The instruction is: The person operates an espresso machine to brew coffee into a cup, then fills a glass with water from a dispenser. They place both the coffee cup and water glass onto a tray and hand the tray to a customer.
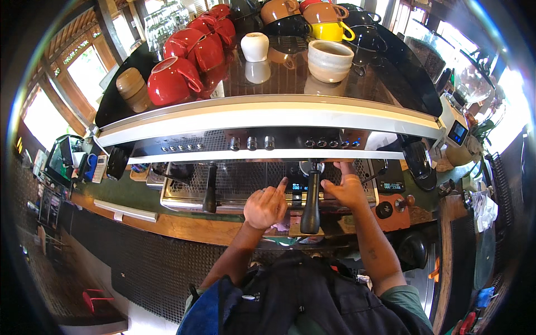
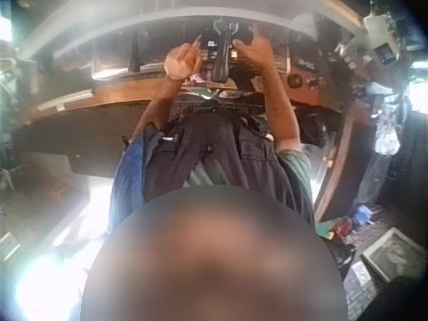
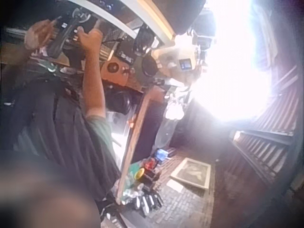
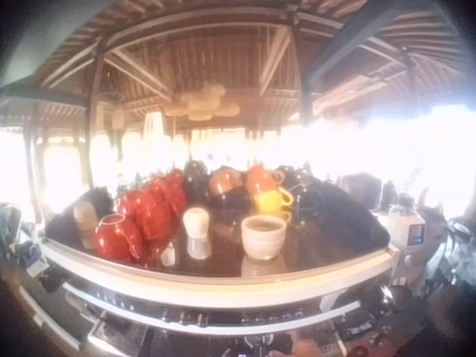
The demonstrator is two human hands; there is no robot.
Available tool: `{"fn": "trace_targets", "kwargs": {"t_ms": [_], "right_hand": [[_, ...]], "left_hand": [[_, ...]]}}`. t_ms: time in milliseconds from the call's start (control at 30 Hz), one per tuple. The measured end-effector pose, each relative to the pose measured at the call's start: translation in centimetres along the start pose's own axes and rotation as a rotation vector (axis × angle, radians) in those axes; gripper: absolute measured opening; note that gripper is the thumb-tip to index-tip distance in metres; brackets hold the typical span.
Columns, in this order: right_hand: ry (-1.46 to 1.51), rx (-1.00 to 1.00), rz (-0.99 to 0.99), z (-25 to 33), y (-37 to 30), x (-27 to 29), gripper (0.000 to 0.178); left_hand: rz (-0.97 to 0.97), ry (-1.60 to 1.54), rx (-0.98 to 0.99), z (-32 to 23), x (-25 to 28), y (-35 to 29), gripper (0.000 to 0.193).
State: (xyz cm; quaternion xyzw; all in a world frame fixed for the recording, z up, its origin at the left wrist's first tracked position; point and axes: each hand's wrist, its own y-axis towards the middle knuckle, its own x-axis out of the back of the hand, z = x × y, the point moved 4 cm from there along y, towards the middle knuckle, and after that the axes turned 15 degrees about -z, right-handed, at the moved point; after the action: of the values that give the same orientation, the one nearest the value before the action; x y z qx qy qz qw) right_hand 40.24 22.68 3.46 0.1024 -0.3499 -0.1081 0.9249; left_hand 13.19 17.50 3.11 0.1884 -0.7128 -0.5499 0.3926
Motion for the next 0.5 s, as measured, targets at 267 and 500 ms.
{"fn": "trace_targets", "kwargs": {"t_ms": [267, 500], "right_hand": [[0.267, -0.077, -0.007, -2.7, 0.8, -1.5, 0.079], [0.247, -0.031, -0.029, -2.2, 0.8, -2.0, 0.084]], "left_hand": [[0.007, -0.005, 0.006, 0.0, 0.0, -0.1, 0.048], [-0.005, -0.015, 0.002, 0.3, -0.2, -0.4, 0.053]]}}
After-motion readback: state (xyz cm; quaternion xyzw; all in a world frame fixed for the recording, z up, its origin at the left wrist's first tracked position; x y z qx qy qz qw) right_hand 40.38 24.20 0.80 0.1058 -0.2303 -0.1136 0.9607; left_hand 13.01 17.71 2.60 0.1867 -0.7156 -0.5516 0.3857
